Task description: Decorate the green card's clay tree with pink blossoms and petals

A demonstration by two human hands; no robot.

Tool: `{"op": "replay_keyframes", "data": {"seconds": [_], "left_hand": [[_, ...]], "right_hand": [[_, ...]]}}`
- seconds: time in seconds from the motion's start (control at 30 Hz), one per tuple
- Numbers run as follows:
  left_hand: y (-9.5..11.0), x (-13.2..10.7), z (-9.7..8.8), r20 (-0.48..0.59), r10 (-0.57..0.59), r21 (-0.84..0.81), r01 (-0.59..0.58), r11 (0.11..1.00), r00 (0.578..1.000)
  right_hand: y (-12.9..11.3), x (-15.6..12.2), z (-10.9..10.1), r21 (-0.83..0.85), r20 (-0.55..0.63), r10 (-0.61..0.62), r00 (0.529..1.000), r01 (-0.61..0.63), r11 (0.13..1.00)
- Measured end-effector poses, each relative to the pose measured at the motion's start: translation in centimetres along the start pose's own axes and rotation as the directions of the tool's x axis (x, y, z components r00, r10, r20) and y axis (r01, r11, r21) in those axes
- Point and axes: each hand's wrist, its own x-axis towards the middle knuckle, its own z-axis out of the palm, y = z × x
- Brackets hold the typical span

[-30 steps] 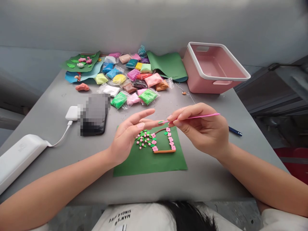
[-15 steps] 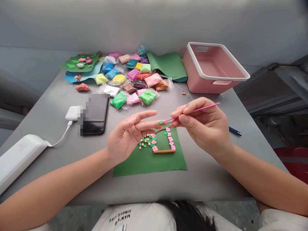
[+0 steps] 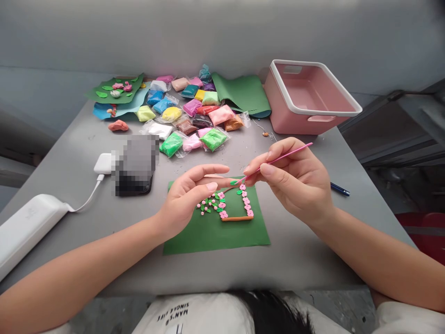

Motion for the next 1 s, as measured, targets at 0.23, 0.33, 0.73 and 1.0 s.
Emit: {"op": "replay_keyframes", "data": {"seconds": [0.23, 0.33, 0.73, 1.0], "left_hand": [[-0.01, -0.25, 0.02, 0.013, 0.009, -0.012, -0.009, 1.0, 1.0], [-0.16, -0.31, -0.04, 0.023, 0.017, -0.008, -0.017, 1.0, 1.0], [-0.31, -0.26, 0.03, 0.048, 0.013, 0.014, -0.014, 1.0, 0.999], [-0.27, -0.06, -0.08, 0.049, 0.042, 0.021, -0.043, 0.999, 0.998]], "right_hand": [[-0.03, -0.04, 0.07, -0.015, 0.0, -0.009, 1.0, 0.009, 1.0], [-0.05, -0.03, 0.11, -0.019, -0.011, -0.024, 1.0, 0.024, 1.0], [-0.1, -0.03, 0.17, -0.017, 0.004, -0.045, 0.999, 0.045, 0.999], [0.03, -0.11, 0.12, -0.089, 0.014, -0.031, 0.999, 0.032, 0.995]]}}
